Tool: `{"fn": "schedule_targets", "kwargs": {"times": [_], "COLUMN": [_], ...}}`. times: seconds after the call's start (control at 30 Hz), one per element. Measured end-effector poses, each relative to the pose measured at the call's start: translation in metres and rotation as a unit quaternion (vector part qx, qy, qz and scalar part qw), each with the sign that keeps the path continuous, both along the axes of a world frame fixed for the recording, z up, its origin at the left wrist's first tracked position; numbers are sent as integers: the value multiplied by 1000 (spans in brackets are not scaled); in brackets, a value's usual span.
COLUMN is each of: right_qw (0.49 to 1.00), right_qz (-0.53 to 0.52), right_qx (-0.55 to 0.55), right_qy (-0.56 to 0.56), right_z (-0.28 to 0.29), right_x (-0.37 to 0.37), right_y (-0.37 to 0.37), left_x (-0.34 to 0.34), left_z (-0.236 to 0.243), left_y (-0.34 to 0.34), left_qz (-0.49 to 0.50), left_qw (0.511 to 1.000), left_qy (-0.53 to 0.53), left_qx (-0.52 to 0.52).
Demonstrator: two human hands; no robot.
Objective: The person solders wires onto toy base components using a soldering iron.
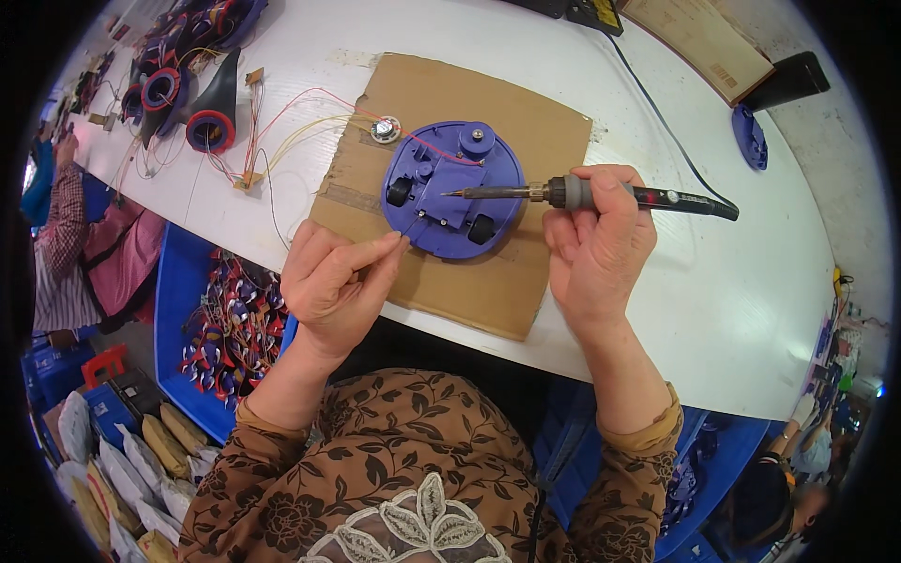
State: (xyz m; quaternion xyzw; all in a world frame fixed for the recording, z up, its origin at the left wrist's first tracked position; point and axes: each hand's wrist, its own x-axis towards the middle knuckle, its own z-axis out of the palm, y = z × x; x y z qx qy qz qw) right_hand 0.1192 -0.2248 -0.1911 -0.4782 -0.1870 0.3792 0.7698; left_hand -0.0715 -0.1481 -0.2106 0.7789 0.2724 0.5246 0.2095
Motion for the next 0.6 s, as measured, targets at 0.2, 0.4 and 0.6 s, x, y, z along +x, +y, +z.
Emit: {"fn": "schedule_targets", "kwargs": {"times": [0.2, 0.4, 0.6], "right_qw": [999, 997, 993], "right_qz": [-40, -73, -73], "right_qx": [13, 32, 75], "right_qy": [2, 16, 56], "right_z": [4, 12, 13], "right_x": [12, 26, 37], "right_y": [-2, -5, -7], "left_x": [-2, 9, 49], "left_z": [29, 57, 48], "left_y": [-4, 4, 7], "left_qz": [-27, -38, -51], "left_qw": [995, 985, 975], "left_qy": [63, 135, 192], "left_qx": [70, 104, 95]}}
